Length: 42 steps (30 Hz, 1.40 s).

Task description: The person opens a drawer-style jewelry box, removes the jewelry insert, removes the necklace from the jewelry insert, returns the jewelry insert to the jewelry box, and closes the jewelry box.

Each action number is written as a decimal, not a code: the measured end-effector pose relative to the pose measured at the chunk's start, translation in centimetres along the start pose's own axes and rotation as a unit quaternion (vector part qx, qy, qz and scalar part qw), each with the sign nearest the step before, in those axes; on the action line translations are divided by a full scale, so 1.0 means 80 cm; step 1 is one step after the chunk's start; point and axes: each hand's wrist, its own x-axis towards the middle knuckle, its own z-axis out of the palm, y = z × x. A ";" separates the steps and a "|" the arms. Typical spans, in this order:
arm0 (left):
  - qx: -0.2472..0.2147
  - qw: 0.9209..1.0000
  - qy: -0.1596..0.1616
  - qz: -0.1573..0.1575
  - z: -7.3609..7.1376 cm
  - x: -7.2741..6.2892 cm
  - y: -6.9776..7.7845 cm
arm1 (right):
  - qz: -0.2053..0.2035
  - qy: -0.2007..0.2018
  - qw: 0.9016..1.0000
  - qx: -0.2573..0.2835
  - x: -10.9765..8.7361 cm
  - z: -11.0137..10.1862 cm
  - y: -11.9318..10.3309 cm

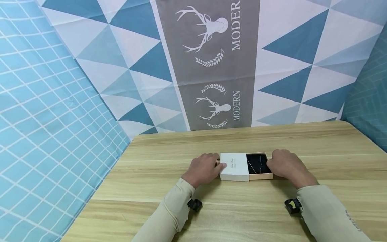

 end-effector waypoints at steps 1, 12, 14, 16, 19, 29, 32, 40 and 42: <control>-0.001 1.000 0.000 -0.002 0.000 0.000 0.000 | 0.000 0.000 1.000 0.001 0.000 0.000 0.000; 0.017 1.000 -0.011 0.005 -0.003 -0.001 0.001 | 0.001 0.002 1.000 0.007 -0.002 0.000 0.001; 0.017 1.000 -0.014 0.004 -0.003 -0.002 0.001 | 0.004 -0.003 1.000 0.009 -0.003 -0.001 0.002; 0.017 1.000 -0.015 0.003 -0.003 -0.002 0.001 | 0.008 -0.008 1.000 0.010 -0.003 -0.001 0.003; 0.019 1.000 -0.016 0.004 -0.004 -0.002 0.002 | 0.010 -0.014 1.000 0.011 -0.004 -0.002 0.006; 0.023 1.000 -0.008 0.007 -0.002 -0.002 0.001 | 0.016 -0.015 1.000 0.010 -0.003 -0.004 0.008; 0.020 1.000 -0.007 0.006 -0.002 -0.001 0.001 | 0.018 -0.012 1.000 0.010 -0.003 -0.004 0.009; 0.014 1.000 -0.012 0.005 -0.003 -0.001 0.003 | 0.028 -0.011 0.999 0.022 -0.002 -0.002 0.012; 0.014 1.000 -0.011 0.006 -0.003 -0.001 0.003 | 0.029 -0.014 0.999 0.024 -0.003 -0.003 0.012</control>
